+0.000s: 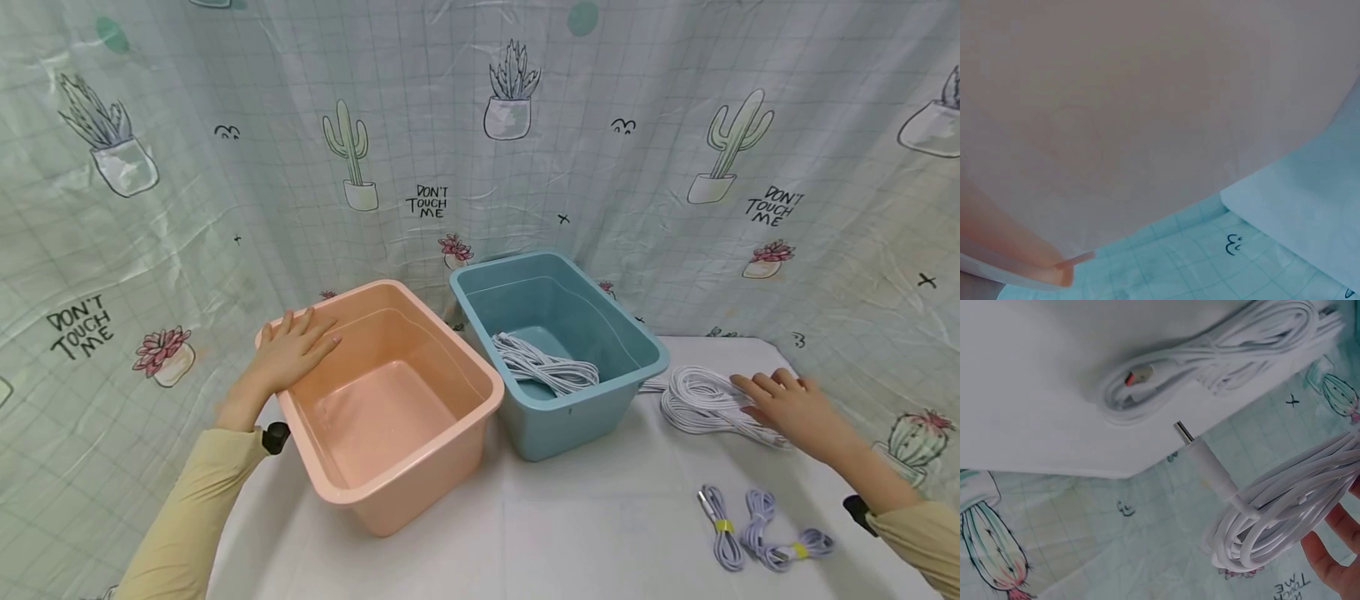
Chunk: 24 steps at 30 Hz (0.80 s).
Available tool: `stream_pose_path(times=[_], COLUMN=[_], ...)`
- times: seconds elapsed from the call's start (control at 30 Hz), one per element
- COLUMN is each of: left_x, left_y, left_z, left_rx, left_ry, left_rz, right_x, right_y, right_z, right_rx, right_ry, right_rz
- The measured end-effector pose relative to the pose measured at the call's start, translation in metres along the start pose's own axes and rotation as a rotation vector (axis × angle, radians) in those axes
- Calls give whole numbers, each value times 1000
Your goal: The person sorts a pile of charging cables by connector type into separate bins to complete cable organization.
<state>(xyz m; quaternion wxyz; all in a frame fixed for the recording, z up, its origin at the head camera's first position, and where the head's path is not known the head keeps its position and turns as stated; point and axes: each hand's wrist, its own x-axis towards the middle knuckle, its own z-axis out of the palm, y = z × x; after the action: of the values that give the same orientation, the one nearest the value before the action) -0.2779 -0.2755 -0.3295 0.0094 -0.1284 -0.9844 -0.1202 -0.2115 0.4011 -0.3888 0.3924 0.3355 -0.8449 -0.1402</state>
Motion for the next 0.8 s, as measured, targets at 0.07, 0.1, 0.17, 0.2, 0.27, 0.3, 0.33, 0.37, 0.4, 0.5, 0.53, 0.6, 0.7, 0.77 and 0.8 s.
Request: stream_pose_path(times=[0.07, 0.1, 0.17, 0.2, 0.27, 0.3, 0.33, 0.37, 0.4, 0.5, 0.53, 0.6, 0.7, 0.77, 0.8], left_x=[0, 0, 0, 0, 0, 0, 1, 1, 1, 1, 1, 1, 1, 1, 0], left_y=[0, 0, 0, 0, 1, 1, 1, 1, 2, 2, 1, 1, 0, 0, 0], left_z=[0, -1, -1, -1, -2, -2, -2, -2, -3, -3, -3, -3, -2, -2, -2], left_rx=[-1, -2, 1, 2, 4, 4, 5, 4, 3, 2, 3, 3, 3, 3, 5], left_ry=[-1, -2, -1, -2, -3, -3, -3, -3, -4, -7, -9, -14, -19, -20, -21], left_rz=[-1, -2, -4, -4, -4, -3, -3, -2, -1, -3, -5, -8, -10, -10, -11], right_x=[6, 9, 14, 17, 21, 23, 25, 27, 30, 37, 40, 45, 53, 57, 60], right_y=[2, 3, 6, 8, 11, 12, 14, 16, 17, 24, 26, 30, 35, 38, 39], right_z=[-5, -7, -10, -12, -15, -17, -18, -20, -22, -28, -29, -33, -36, -38, -39], right_rx=[-7, -9, -7, -8, -10, -7, -8, -12, -11, -18, -25, -32, -45, -44, -41], right_ry=[15, 25, 40, 41, 40, 34, 32, 31, 30, 33, 36, 42, 45, 39, 29], right_rz=[-4, -7, -10, -12, -15, -14, -13, -15, -13, -11, -11, -8, -6, 0, 4])
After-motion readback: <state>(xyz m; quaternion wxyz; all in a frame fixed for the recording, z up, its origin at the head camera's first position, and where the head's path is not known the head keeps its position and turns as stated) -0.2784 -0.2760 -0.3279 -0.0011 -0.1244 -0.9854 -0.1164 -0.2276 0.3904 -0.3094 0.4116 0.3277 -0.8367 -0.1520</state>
